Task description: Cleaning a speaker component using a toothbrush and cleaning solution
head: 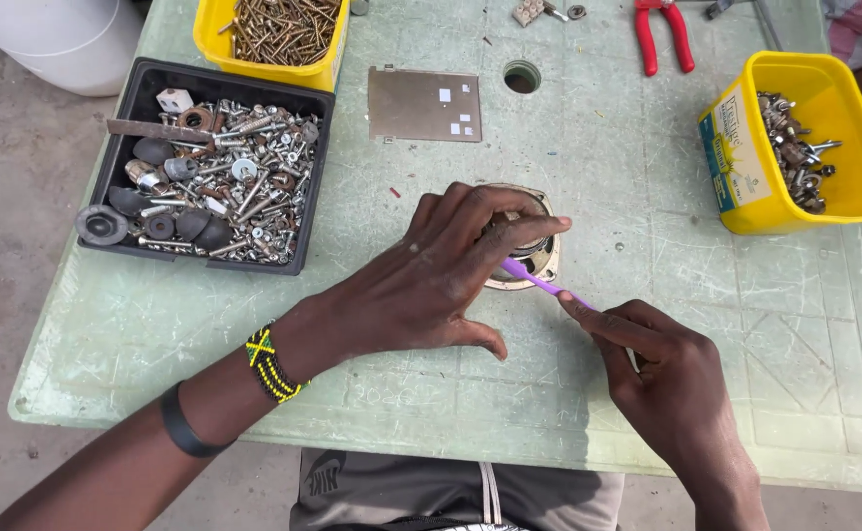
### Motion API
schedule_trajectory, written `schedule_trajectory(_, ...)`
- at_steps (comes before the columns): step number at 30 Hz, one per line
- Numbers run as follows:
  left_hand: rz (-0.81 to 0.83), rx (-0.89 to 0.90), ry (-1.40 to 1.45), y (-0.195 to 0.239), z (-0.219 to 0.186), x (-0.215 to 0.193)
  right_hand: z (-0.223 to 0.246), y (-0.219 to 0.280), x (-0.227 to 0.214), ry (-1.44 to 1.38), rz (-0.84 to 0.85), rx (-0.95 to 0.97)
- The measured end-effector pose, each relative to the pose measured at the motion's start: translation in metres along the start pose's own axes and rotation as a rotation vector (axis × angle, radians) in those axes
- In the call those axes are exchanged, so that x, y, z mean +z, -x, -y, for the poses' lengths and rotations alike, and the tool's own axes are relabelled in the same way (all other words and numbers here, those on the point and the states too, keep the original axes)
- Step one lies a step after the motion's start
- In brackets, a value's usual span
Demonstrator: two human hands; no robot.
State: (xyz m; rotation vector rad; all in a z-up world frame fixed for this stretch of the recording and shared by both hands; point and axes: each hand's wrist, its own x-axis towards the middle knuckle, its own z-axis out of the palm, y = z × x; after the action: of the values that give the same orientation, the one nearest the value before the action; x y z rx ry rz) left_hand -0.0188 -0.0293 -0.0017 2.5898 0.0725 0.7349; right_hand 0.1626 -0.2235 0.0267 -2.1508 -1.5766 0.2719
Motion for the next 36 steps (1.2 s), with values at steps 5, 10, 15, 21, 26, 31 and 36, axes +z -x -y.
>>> schedule_trajectory(5, -0.063, 0.009, 0.045, 0.001, 0.006, 0.005, 0.000, -0.003, 0.030, -0.005, -0.020, -0.171)
schedule_trajectory(10, -0.119, 0.044, 0.043, 0.008, 0.006, 0.005, -0.002, -0.005, 0.017, 0.008, -0.058, -0.228)
schedule_trajectory(15, -0.159, 0.026, 0.159, 0.008, 0.008, 0.003, -0.014, 0.001, 0.007, 0.061, 0.038, -0.248)
schedule_trajectory(21, -0.192, -0.071, 0.494, 0.005, -0.002, 0.004, -0.039, -0.001, -0.009, 0.089, 0.035, -0.350)
schedule_trajectory(26, -0.141, -0.077, 0.410, 0.006, -0.001, 0.008, -0.058, -0.015, -0.024, 0.190, 0.231, -0.443)
schedule_trajectory(31, -0.148, -0.098, 0.397, 0.010, 0.004, 0.011, -0.076, -0.017, -0.040, 0.145, 0.214, -0.373)
schedule_trajectory(36, -0.170, -0.022, 0.191, 0.007, 0.006, 0.011, -0.086, -0.016, -0.048, 0.063, 0.123, -0.404)
